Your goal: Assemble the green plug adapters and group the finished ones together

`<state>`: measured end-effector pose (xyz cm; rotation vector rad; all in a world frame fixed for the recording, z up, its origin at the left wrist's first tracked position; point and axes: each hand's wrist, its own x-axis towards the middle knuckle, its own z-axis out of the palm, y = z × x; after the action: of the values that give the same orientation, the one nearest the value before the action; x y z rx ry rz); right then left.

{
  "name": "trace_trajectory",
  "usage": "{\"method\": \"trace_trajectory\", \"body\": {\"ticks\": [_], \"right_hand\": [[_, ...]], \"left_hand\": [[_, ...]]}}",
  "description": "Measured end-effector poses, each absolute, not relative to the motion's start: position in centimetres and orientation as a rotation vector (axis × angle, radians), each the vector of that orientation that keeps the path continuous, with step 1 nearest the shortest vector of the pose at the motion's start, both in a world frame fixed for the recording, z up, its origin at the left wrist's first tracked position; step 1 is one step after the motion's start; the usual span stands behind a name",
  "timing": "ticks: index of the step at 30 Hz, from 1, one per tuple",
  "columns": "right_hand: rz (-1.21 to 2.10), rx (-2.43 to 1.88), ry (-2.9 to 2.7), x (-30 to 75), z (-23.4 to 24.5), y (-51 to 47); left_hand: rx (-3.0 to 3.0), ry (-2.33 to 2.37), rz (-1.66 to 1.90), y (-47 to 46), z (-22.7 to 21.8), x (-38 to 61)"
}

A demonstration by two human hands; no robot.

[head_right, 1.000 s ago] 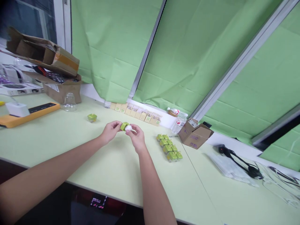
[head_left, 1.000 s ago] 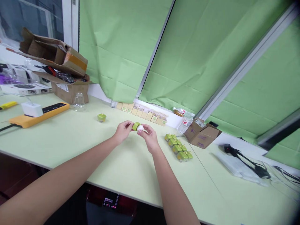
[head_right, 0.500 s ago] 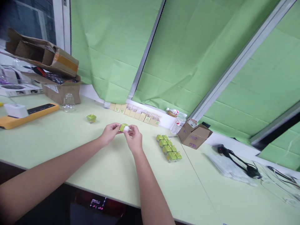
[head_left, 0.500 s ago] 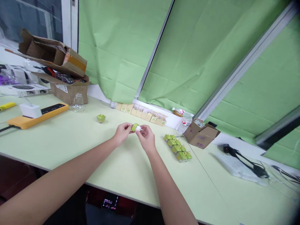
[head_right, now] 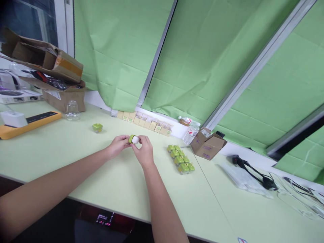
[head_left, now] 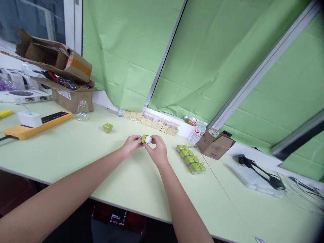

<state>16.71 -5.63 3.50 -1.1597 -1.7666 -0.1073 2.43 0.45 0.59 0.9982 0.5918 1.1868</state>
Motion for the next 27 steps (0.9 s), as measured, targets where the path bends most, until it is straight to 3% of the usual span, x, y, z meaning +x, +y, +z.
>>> {"method": "trace_trajectory", "body": {"ticks": [14,27], "right_hand": [[-0.004,-1.276,-1.814,17.00,3.43,-5.69],[-0.102,-1.303,-1.844,16.37,2.64,-5.42]], "left_hand": [[1.051,0.583,1.134,0.22,0.17,2.04],[1.050,0.550,1.167,0.71,0.40,2.09]]}}
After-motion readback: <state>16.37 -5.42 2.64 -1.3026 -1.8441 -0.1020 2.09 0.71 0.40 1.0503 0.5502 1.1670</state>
